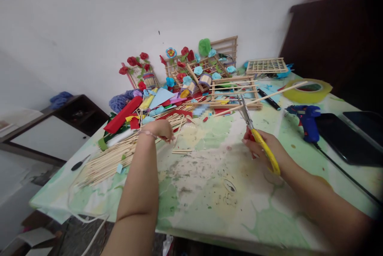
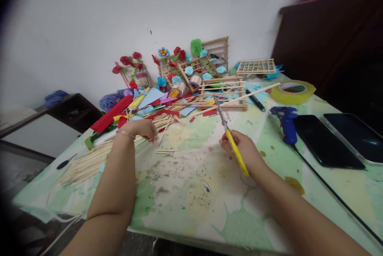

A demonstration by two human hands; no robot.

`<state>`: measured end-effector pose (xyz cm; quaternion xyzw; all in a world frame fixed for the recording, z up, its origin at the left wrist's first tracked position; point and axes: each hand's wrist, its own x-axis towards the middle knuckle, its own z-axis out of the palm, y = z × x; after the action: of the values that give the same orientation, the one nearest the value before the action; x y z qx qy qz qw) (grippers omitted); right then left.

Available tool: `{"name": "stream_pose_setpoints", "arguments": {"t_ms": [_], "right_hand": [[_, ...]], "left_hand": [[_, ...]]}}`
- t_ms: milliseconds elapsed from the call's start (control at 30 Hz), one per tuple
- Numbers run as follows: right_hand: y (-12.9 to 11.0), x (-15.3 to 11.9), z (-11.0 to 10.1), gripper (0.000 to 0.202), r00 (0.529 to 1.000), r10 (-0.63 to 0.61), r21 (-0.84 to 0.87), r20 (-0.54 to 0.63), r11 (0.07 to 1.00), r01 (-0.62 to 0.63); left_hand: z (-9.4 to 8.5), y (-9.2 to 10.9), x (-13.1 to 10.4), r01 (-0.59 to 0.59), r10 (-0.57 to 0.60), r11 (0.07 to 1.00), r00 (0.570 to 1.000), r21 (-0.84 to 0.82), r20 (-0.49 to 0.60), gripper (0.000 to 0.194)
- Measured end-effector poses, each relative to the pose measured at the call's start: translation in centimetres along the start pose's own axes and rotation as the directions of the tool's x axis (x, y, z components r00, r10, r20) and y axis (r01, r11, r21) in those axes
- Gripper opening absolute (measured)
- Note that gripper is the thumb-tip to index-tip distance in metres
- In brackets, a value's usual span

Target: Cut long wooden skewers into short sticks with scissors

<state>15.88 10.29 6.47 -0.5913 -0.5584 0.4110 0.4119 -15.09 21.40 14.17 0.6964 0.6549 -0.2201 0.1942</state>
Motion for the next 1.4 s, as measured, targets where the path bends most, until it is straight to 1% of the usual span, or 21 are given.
{"name": "stream_pose_setpoints", "arguments": {"t_ms": [133, 200, 267, 433, 500, 567, 633, 667, 700, 767, 833, 867, 933, 967, 1000, 1033, 1067, 1133, 1200, 1300, 1400], "right_hand": [[0.4, 0.2, -0.3, 0.014, 1.0, 0.006, 0.022, -0.003, 1.0, -0.006], [0.5, 0.3, -0.3, 0.014, 1.0, 0.009, 0.026, -0.013, 1.0, -0.008], [0.4, 0.2, -0.3, 0.015, 1.0, 0.009, 0.04, -0.021, 0.999, -0.008], [-0.1, 0.0, -0.3, 0.019, 1.0, 0.021, 0.044, -0.006, 0.999, -0.021], [-0.1, 0.0, -0.3, 0.02, 1.0, 0.027, 0.032, -0.006, 0.999, -0.027], [-0.1, 0.0, -0.3, 0.019, 1.0, 0.025, 0.027, -0.004, 0.999, -0.025], [0.0, 0.0, -0.2, 0.017, 1.0, 0.014, 0.019, 0.01, 1.0, -0.014], [-0.1, -0.1, -0.2, 0.016, 1.0, 0.008, 0.016, 0.021, 1.0, -0.009], [-0.1, -0.2, -0.2, 0.015, 1.0, 0.007, 0.013, 0.031, 1.0, -0.008], [-0.3, -0.4, 0.0, 0.013, 0.999, 0.009, 0.019, 0.049, 1.0, -0.01], [-0.4, -0.5, 0.2, 0.012, 0.997, 0.01, 0.036, 0.075, 0.999, -0.012], [-0.3, -0.6, 0.3, 0.011, 0.996, 0.009, 0.043, 0.089, 0.999, -0.013], [0.0, -0.5, 0.6, 0.008, 0.994, 0.009, 0.054, 0.106, 0.998, -0.015], [0.2, -0.5, 0.8, 0.008, 0.994, 0.011, 0.056, 0.107, 0.998, -0.017], [0.5, -0.5, 0.9, 0.007, 0.995, 0.011, 0.056, 0.103, 0.998, -0.017], [0.6, -0.4, 1.0, 0.007, 0.995, 0.01, 0.055, 0.102, 0.998, -0.016], [0.7, -0.4, 1.1, 0.007, 0.995, 0.009, 0.052, 0.102, 0.999, -0.014], [0.7, -0.5, 1.2, 0.006, 0.994, 0.009, 0.039, 0.111, 0.999, -0.013], [0.5, -0.7, 1.3, 0.006, 0.992, 0.02, 0.03, 0.122, 0.999, -0.024], [0.1, -0.9, 1.2, 0.011, 0.988, 0.044, 0.029, 0.145, 0.998, -0.048], [0.1, -0.9, 1.2, 0.015, 0.987, 0.032, 0.028, 0.158, 0.999, -0.037]], "left_hand": [[0.7, 3.4, 0.6, -0.102, 0.088, 0.99, 0.987, 0.101, 0.138, 0.024], [1.0, 4.7, 0.6, -0.113, 0.087, 0.98, 0.983, 0.163, 0.159, 0.026], [1.2, 5.3, 0.4, -0.104, 0.07, 0.972, 0.985, 0.213, 0.161, 0.026], [1.0, 4.9, -0.5, -0.065, 0.035, 0.963, 0.993, 0.262, 0.116, 0.025], [0.7, 4.5, -0.8, -0.073, 0.05, 0.967, 0.994, 0.245, 0.101, 0.024], [0.4, 4.1, -1.3, -0.091, 0.075, 0.971, 0.994, 0.221, 0.081, 0.03], [0.0, 4.0, -2.2, -0.142, 0.143, 0.974, 0.99, 0.175, 0.003, 0.043], [-0.2, 4.1, -2.9, -0.194, 0.205, 0.972, 0.976, 0.132, -0.071, 0.048], [-0.3, 4.4, -3.6, -0.262, 0.272, 0.962, 0.948, 0.076, -0.167, 0.051], [-0.3, 5.4, -5.3, -0.405, 0.352, 0.913, 0.839, -0.043, -0.414, 0.046], [0.1, 7.0, -6.8, -0.469, 0.299, 0.878, 0.693, -0.095, -0.656, 0.04], [0.4, 7.9, -7.3, -0.485, 0.274, 0.872, 0.602, -0.071, -0.75, 0.038], [1.2, 9.6, -7.9, -0.504, 0.297, 0.862, 0.407, 0.058, -0.864, 0.036], [1.6, 10.4, -7.9, -0.502, 0.346, 0.852, 0.328, 0.148, -0.879, 0.036], [2.1, 11.0, -7.7, -0.489, 0.402, 0.84, 0.274, 0.234, -0.874, 0.035], [2.5, 11.6, -7.4, -0.466, 0.456, 0.83, 0.252, 0.306, -0.854, 0.034], [2.9, 12.0, -7.1, -0.431, 0.496, 0.827, 0.253, 0.362, -0.831, 0.033], [3.6, 12.6, -6.5, -0.343, 0.528, 0.836, 0.287, 0.428, -0.799, 0.03], [4.1, 12.8, -6.1, -0.259, 0.531, 0.845, 0.292, 0.468, -0.796, 0.028], [4.5, 13.0, -5.8, -0.176, 0.545, 0.839, 0.253, 0.516, -0.8, 0.028], [4.7, 13.0, -5.8, -0.137, 0.557, 0.831, 0.22, 0.54, -0.801, 0.026]]}}
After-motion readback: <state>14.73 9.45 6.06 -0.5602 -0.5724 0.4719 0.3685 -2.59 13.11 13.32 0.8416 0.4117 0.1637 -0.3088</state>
